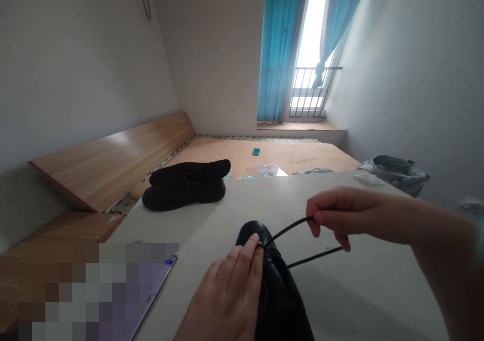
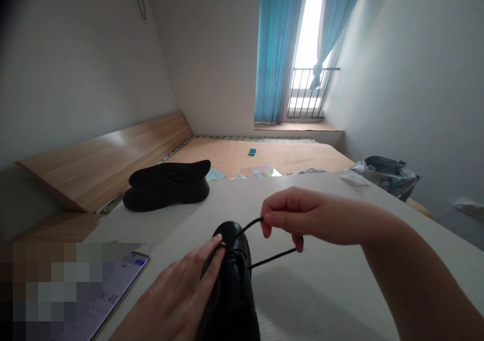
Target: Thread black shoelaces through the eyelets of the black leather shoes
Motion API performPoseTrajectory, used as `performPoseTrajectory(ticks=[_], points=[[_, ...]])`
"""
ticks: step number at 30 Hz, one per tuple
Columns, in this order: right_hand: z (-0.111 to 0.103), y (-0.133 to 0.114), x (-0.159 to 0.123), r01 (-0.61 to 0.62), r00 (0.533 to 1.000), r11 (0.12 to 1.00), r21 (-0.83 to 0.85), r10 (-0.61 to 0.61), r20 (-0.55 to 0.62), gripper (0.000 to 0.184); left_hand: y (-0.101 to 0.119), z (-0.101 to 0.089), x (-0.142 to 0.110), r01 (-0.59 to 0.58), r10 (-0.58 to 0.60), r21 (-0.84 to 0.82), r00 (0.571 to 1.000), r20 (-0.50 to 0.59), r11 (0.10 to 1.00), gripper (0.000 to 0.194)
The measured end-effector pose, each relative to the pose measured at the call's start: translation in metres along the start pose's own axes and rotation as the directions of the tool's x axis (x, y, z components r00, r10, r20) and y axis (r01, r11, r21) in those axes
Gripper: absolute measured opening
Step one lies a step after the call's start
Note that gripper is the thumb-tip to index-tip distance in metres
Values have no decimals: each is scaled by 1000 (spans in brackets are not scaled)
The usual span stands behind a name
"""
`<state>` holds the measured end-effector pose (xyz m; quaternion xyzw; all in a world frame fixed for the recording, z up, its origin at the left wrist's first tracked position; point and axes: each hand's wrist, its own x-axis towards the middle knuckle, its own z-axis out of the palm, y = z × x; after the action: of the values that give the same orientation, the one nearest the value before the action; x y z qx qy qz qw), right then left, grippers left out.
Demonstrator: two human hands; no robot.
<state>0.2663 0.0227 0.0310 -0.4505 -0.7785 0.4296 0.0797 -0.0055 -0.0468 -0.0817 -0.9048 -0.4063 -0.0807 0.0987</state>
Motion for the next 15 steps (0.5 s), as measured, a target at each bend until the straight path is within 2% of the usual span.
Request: performPoseTrajectory(ticks=[2,3,5,6,8,10,13,15], points=[[5,-1,3,-58,995,981,-186,43,-87,39,0,-1,1,3,0,51,998,-57,999,62],[6,-2,5,-88,987,960,-264,48,-153,39,-1,-2,2,-9,15,71,996,-88,997,69],[8,-3,7,-122,967,937,-327,37,-253,39,-5,-8,5,-22,38,97,987,-156,995,87],[8,-3,8,-121,964,939,-322,34,-264,39,-7,-12,7,-25,43,96,981,-189,995,91],[8,-3,11,-83,979,959,-269,27,-203,39,-9,-23,10,-45,56,50,965,-255,998,86],[11,-4,15,-16,997,982,-187,1,-82,39,-9,-34,11,-52,39,-31,940,-339,998,75],[24,-9,23,89,994,993,-82,-83,77,35,-5,-47,10,17,-87,-154,881,-466,988,55],[34,-12,29,141,982,987,-75,-130,135,31,-2,-52,7,68,-180,-232,843,-507,970,47]])
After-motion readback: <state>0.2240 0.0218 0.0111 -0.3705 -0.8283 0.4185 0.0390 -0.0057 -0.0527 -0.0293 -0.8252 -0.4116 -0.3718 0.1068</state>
